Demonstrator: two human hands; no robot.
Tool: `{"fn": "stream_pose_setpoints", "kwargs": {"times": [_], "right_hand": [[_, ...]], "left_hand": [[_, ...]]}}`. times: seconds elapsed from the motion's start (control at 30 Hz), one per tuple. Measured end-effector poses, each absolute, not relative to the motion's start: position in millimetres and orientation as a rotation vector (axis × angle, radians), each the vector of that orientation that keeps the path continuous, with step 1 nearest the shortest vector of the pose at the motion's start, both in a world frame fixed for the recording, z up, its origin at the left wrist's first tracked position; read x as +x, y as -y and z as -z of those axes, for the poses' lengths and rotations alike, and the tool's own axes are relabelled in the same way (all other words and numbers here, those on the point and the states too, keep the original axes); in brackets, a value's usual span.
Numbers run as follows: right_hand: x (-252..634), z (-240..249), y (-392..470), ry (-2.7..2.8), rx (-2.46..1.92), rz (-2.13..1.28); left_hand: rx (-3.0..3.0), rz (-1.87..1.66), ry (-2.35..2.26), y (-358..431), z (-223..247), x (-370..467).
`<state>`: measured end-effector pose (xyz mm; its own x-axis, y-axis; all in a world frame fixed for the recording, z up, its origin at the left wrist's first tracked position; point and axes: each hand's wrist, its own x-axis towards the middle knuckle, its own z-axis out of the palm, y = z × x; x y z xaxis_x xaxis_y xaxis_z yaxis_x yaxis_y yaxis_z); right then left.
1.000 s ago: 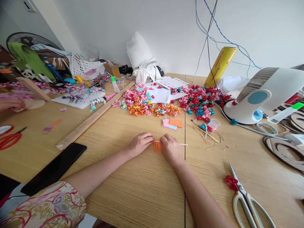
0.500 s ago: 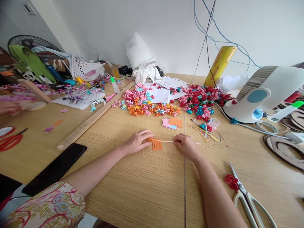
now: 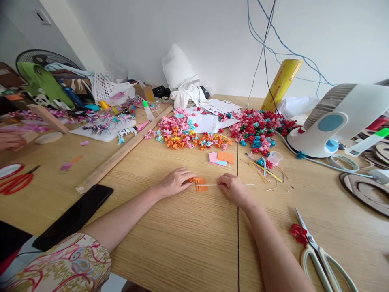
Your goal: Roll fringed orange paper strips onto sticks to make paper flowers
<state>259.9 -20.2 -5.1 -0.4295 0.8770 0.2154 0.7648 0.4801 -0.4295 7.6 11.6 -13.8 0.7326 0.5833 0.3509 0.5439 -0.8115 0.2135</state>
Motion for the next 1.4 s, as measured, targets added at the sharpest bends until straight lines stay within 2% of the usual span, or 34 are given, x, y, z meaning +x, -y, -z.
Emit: {"fn": "stream_pose_setpoints", "kwargs": {"times": [1.4], "right_hand": [[242,0,28,2.424,-1.419,-0.298]], "left_hand": [[2.739,-0.75,-0.864,-18,27,9]]}}
